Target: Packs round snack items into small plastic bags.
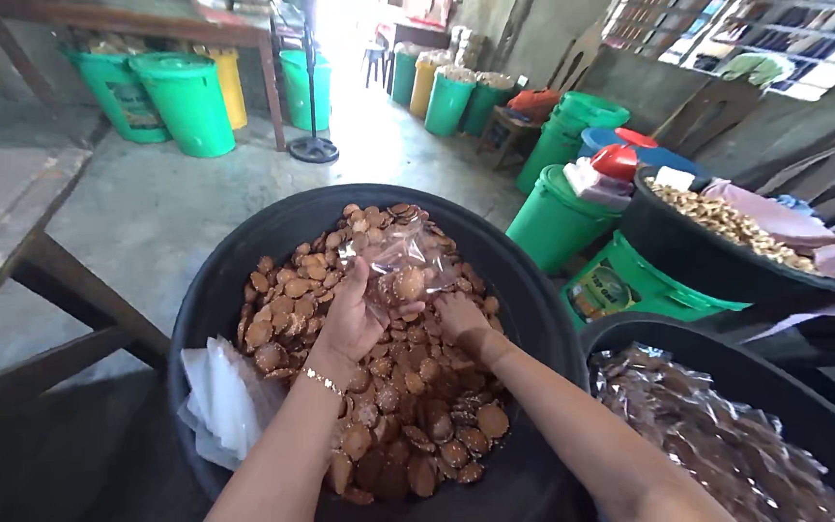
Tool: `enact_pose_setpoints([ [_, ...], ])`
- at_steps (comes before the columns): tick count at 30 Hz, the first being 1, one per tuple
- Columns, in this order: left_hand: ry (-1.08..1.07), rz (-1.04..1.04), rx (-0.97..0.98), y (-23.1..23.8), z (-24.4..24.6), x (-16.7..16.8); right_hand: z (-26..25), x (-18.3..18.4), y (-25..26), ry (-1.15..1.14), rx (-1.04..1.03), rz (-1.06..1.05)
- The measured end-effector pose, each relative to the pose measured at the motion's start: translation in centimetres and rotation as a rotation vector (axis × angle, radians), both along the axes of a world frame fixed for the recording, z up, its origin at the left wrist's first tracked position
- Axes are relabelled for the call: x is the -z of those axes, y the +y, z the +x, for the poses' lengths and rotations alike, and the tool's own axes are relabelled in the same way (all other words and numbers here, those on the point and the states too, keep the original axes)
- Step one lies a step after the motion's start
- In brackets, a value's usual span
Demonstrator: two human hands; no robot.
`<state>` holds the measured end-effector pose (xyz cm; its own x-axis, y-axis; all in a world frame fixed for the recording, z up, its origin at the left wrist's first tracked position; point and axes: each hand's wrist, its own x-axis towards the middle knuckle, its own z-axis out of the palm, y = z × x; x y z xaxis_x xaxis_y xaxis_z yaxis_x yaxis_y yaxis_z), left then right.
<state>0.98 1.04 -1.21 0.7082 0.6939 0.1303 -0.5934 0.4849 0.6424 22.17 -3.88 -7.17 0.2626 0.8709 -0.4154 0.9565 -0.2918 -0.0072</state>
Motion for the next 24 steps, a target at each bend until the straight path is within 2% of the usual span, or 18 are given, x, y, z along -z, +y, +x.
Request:
enact_pose_setpoints([
  [3, -0.032, 0.05, 0.034, 0.1, -0.1, 0.0, -0.8, -0.6, -0.8, 0.008, -0.06, -0.049],
  [5, -0.029, 0.116, 0.059, 0.3, -0.2, 0.1, -0.4, -2.2, -1.1, 0.165, 0.103, 0.012],
  [7, -0.011, 0.158, 0.077, 0.4, -0.2, 0.0, 0.7, -4.4, -2.3, 0.571, 0.323, 0.402],
  [9, 0.005, 0.167, 0.074, 0.4, 0.1, 0.1, 1.2, -6.4, -3.4, 1.152, 0.539, 0.863],
  [10, 0.02, 0.173, 0.07, 0.3, 0.2, 0.0, 1.0, -7.7, -4.0, 1.418, 0.595, 1.011],
  [11, 0.033, 0.182, 0.069, 0.1, 0.3, 0.0, 0.7, -9.2, -4.9, 1.569, 0.587, 1.087],
  [12, 0.038, 0.195, 0.076, 0.0, 0.3, 0.0, 0.1, -10.4, -6.0, 1.61, 0.519, 1.119],
  [13, 0.037, 0.212, 0.092, 0.0, 0.3, 0.1, -0.5, -11.3, -7.0, 1.561, 0.414, 1.119],
  [16, 0.069, 0.288, 0.166, -0.4, 0.3, 0.1, -1.9, -12.7, -9.3, 1.167, 0.113, 0.999],
  [19, 0.141, 0.375, 0.273, -0.9, 0.2, -0.2, -2.8, -13.1, -10.1, 0.914, 0.001, 0.844],
  [22, 0.176, 0.326, 0.268, -1.8, 0.4, -0.7, -3.9, -12.4, -10.6, 0.843, -0.007, 0.969],
  [24, 0.108, 0.262, 0.205, -2.3, 0.8, -0.8, -4.7, -11.6, -10.8, 0.976, 0.101, 1.151],
])
